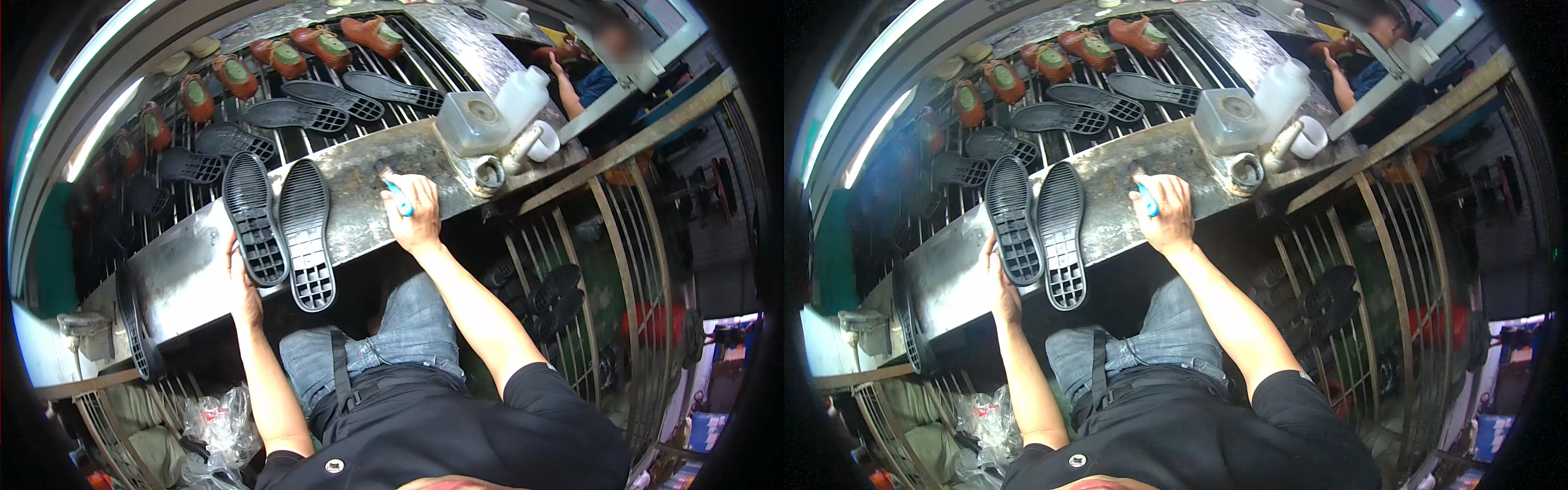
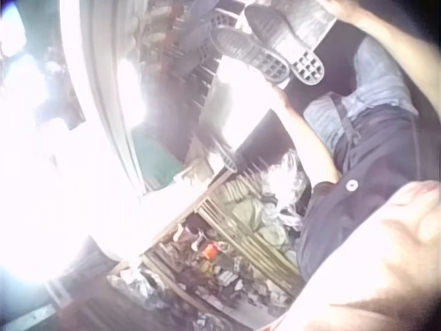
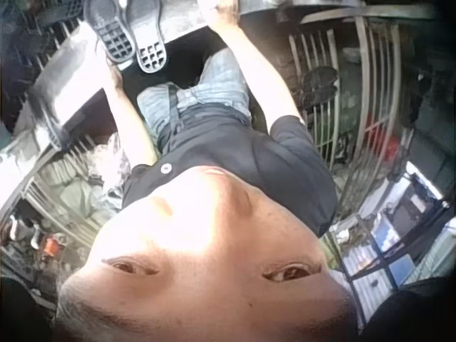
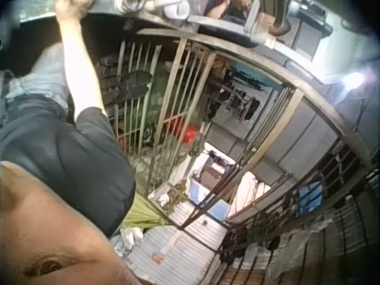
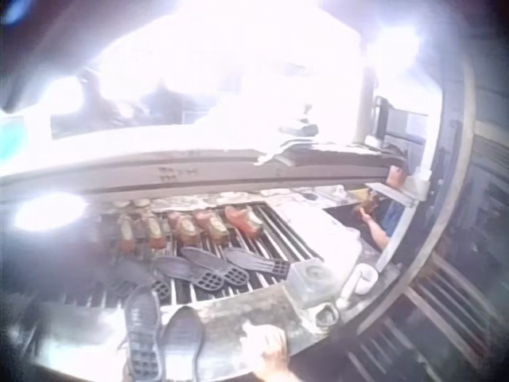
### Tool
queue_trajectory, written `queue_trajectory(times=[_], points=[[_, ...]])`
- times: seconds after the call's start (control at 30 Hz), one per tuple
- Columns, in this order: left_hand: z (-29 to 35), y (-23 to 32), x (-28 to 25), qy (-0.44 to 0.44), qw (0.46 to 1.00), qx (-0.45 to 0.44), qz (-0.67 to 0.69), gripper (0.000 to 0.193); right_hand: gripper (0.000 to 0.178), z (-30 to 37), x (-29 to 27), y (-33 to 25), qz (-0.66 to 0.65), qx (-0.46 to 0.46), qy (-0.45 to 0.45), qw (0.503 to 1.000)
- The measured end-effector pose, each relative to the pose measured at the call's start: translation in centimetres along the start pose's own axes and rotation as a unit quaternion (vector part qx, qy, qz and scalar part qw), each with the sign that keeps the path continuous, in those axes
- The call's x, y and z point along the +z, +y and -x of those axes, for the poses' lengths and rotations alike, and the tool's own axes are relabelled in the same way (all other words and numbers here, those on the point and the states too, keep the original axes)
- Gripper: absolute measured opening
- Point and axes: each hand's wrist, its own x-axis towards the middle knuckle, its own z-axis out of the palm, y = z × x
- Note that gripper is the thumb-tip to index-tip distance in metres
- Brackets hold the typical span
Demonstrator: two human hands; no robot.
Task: Apply adhesive to shoe soles and organize finished components into bags.
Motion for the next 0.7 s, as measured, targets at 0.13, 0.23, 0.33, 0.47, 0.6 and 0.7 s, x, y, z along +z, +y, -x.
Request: queue_trajectory(times=[0.13, 0.23, 0.33, 0.47, 0.6, 0.7], points=[[0.0, 0.2, -0.4, 0.026, 0.999, -0.006, -0.044, 0.045, 0.031, 0.3, 0.4, -0.3, 0.006, 0.0, 0.004, 1.0], [0.2, 0.0, -0.3, -0.002, 0.999, -0.006, -0.042, 0.045, 0.03, 0.7, 0.1, -0.3, 0.009, 0.015, -0.015, 1.0], [0.3, 0.8, -0.5, -0.012, 0.999, -0.03, 0.004, 0.046, 0.027, 0.5, -0.1, -0.6, 0.011, 0.015, -0.013, 1.0], [0.8, 1.9, 1.0, 0.029, 0.996, -0.055, 0.071, 0.046, 0.027, 0.4, 0.0, -0.4, 0.008, 0.015, -0.01, 1.0], [0.8, 1.2, -0.3, 0.005, 0.998, -0.038, 0.05, 0.046, 0.025, 0.2, 0.0, -0.8, 0.004, 0.012, -0.008, 1.0], [0.8, 0.7, -0.8, -0.006, 0.999, -0.023, 0.033, 0.047, 0.025, 0.3, 0.0, -1.1, -0.003, 0.015, -0.006, 1.0]])
